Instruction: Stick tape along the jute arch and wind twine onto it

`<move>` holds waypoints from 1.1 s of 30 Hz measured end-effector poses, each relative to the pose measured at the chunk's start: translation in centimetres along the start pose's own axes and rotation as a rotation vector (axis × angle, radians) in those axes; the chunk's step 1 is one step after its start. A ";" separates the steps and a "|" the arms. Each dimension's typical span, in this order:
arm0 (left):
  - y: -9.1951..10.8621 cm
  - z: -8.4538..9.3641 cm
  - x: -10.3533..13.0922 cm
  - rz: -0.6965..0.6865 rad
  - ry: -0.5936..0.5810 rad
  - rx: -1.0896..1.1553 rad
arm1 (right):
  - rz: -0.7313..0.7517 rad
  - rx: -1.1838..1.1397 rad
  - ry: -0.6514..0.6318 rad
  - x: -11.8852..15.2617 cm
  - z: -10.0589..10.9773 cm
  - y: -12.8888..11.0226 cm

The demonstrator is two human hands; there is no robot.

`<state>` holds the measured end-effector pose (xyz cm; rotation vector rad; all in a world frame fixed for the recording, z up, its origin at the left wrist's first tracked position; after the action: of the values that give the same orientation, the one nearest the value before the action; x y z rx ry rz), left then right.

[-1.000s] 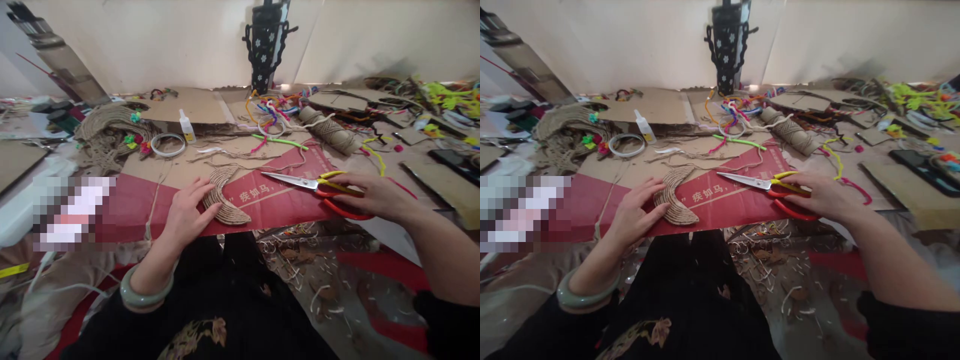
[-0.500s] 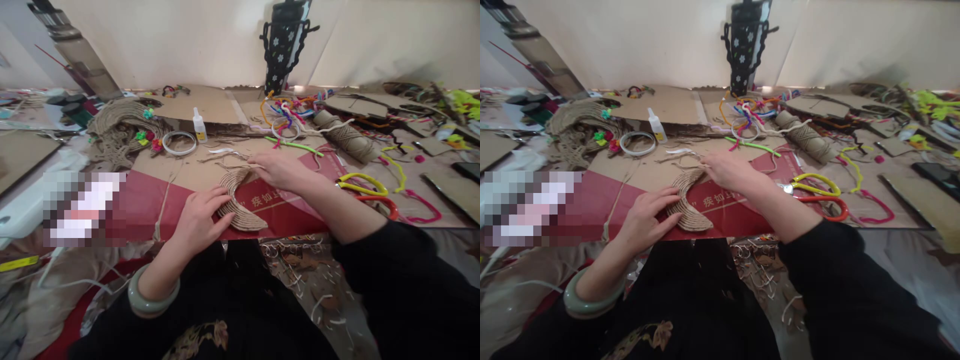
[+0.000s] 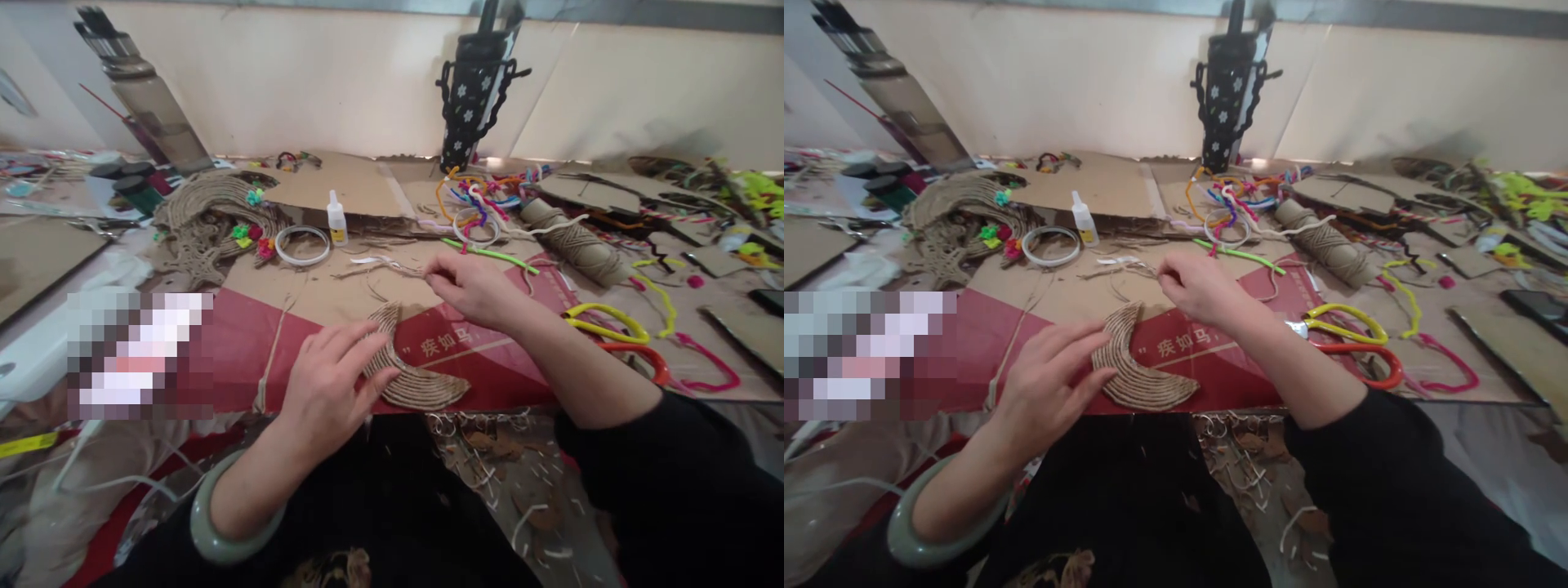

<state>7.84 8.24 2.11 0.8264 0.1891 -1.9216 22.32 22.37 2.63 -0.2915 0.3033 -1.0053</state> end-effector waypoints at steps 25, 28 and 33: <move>0.2 -1.8 -6.3 0.034 -0.274 0.254 | 0.160 -0.185 0.093 6.1 1.2 -3.7; -2.6 -0.4 -5.8 0.174 -0.176 0.248 | 0.095 -0.186 0.143 6.6 1.8 -2.1; -4.0 -1.5 -3.6 0.012 -0.360 0.251 | -0.018 -0.256 0.227 7.7 2.4 0.9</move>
<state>6.21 13.56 2.33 0.6241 -0.2790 -2.0722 27.80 16.51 3.61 -0.4130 0.6389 -1.0191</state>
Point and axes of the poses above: each hand's wrist, its own x-axis away from the middle knuckle, its own z-axis out of the back of the hand, y = z × x, the point moved 8 cm from there along -x, towards the middle knuckle, and after that the axes turned 1 degree about -x, right-handed, at the moved point
